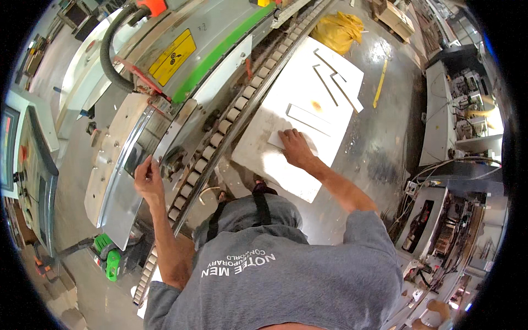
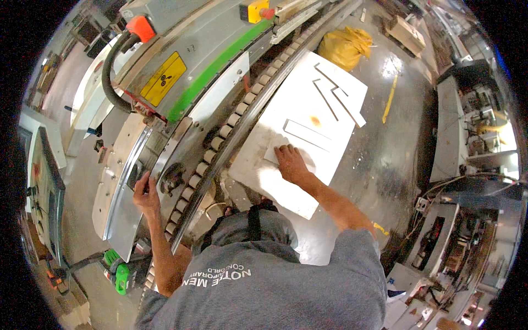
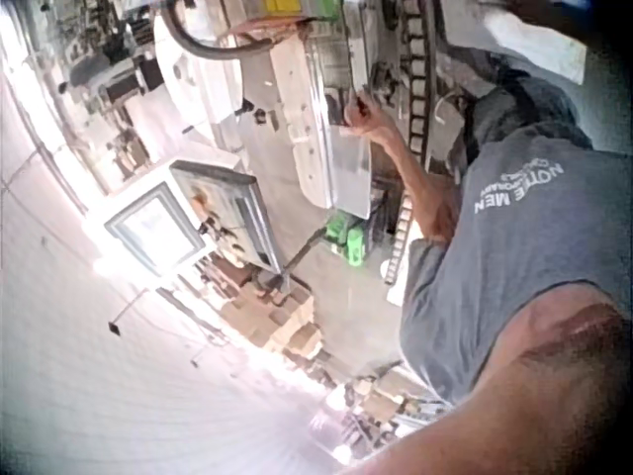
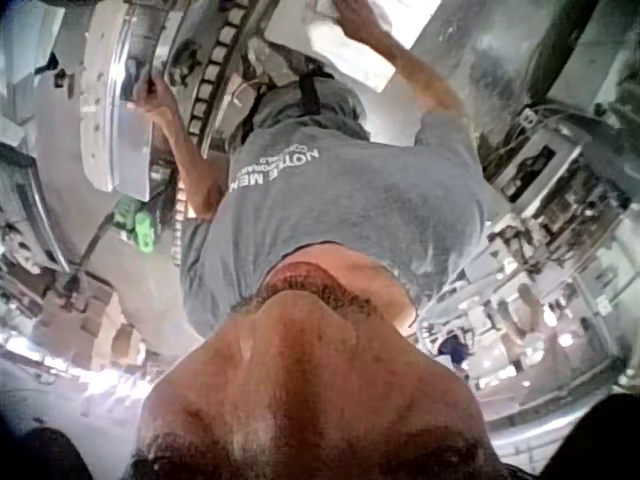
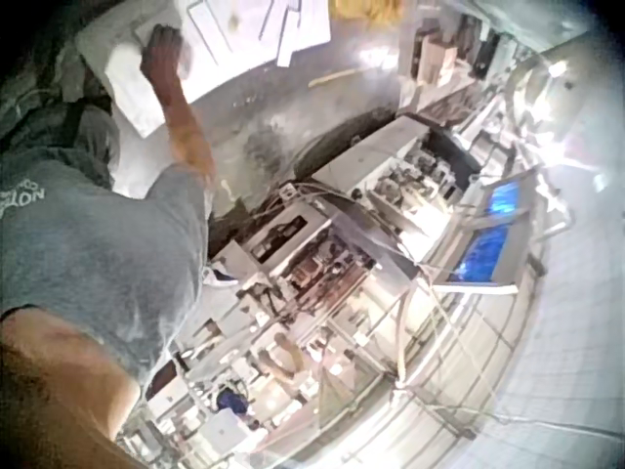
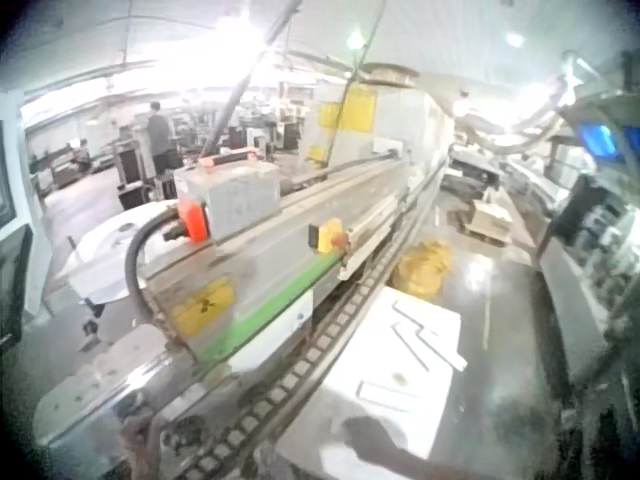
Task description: The person picks up rectangular wooden panels one at a time and feeds them into an industrial edge-banding machine. They move between a stack of panels and the machine, picking up new panels and collecting a stack of processed panels before returning to feed them into the machine again.
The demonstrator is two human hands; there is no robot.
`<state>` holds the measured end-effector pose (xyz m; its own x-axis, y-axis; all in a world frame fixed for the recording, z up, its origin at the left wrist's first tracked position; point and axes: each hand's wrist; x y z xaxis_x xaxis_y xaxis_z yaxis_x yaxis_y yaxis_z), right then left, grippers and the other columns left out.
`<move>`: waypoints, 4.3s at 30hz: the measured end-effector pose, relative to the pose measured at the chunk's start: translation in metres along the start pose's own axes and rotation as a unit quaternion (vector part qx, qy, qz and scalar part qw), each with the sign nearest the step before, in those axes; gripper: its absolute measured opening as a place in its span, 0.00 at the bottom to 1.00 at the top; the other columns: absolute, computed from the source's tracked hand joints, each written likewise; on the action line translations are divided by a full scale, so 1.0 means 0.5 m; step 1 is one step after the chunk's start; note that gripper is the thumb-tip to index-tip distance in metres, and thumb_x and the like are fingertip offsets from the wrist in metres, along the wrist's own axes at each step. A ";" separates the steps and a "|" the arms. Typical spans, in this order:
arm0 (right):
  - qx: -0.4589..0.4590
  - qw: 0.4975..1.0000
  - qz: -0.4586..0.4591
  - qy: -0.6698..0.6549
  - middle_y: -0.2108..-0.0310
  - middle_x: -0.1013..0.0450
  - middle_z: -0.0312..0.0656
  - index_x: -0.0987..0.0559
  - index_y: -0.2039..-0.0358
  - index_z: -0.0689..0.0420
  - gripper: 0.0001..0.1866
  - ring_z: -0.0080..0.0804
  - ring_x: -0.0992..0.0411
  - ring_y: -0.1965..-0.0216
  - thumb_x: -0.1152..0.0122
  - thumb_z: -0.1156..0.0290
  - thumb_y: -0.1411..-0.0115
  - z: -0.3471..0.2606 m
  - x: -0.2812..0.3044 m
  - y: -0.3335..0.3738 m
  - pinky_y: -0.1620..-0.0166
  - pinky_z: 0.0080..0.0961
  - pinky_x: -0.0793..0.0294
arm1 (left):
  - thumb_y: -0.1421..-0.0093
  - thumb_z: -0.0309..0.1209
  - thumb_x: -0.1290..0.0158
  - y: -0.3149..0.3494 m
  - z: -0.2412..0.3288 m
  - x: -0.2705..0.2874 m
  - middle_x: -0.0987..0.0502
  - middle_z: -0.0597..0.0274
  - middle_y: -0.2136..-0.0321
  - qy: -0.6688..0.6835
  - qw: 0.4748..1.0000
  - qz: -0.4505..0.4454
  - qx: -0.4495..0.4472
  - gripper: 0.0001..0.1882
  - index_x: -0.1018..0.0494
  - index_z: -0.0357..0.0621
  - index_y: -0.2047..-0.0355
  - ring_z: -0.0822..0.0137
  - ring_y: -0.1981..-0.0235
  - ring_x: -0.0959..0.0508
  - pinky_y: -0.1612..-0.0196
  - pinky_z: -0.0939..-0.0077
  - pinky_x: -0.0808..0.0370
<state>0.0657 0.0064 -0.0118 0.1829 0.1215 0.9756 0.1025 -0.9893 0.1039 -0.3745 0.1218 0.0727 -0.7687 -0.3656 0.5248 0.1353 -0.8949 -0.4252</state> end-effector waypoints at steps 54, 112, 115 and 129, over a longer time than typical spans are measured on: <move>0.022 0.648 -0.068 -0.758 0.47 0.33 0.57 0.36 0.49 0.74 0.25 0.30 0.23 0.65 0.40 0.71 0.39 -0.792 0.048 -0.366 0.67 0.23 0.18 | 0.52 0.23 0.34 -0.079 -0.179 0.212 0.25 0.56 0.72 -0.133 0.984 0.000 -0.118 0.18 0.19 0.41 0.58 0.55 0.70 0.26 0.64 0.63 0.28; -0.028 0.531 0.017 -0.847 0.47 0.29 0.45 0.30 0.43 0.65 0.22 0.35 0.27 0.49 0.44 0.65 0.32 -0.521 0.140 -0.191 0.49 0.35 0.21 | 0.50 0.27 0.33 0.022 0.122 0.112 0.22 0.48 0.53 0.112 0.957 -0.248 0.101 0.30 0.25 0.40 0.45 0.55 0.54 0.21 0.49 0.67 0.25; -0.014 0.550 -0.058 -0.833 0.48 0.28 0.46 0.32 0.40 0.66 0.24 0.34 0.26 0.50 0.44 0.69 0.33 -0.596 0.150 -0.222 0.51 0.34 0.20 | 0.50 0.24 0.33 0.003 0.043 0.166 0.22 0.47 0.55 0.052 0.975 -0.193 0.097 0.29 0.25 0.40 0.45 0.56 0.55 0.21 0.51 0.68 0.25; -0.002 0.594 -0.094 -0.799 0.41 0.37 0.61 0.58 0.31 0.73 0.43 0.38 0.25 0.53 0.43 0.67 0.35 -0.768 0.032 -0.368 0.60 0.26 0.17 | 0.60 0.31 0.30 -0.057 -0.148 0.194 0.25 0.58 0.61 -0.204 0.977 0.016 -0.060 0.24 0.18 0.48 0.59 0.53 0.56 0.28 0.50 0.60 0.32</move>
<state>-0.3254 0.1591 0.0591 0.8632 0.1488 -0.4824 0.2668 -0.9457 0.1857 -0.4989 0.1309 0.0813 -0.4479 -0.4868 0.7499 0.0628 -0.8538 -0.5168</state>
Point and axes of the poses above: each hand's wrist, its own y-axis away from the middle knuckle, its own x-axis out of the back of the hand, z = x × y
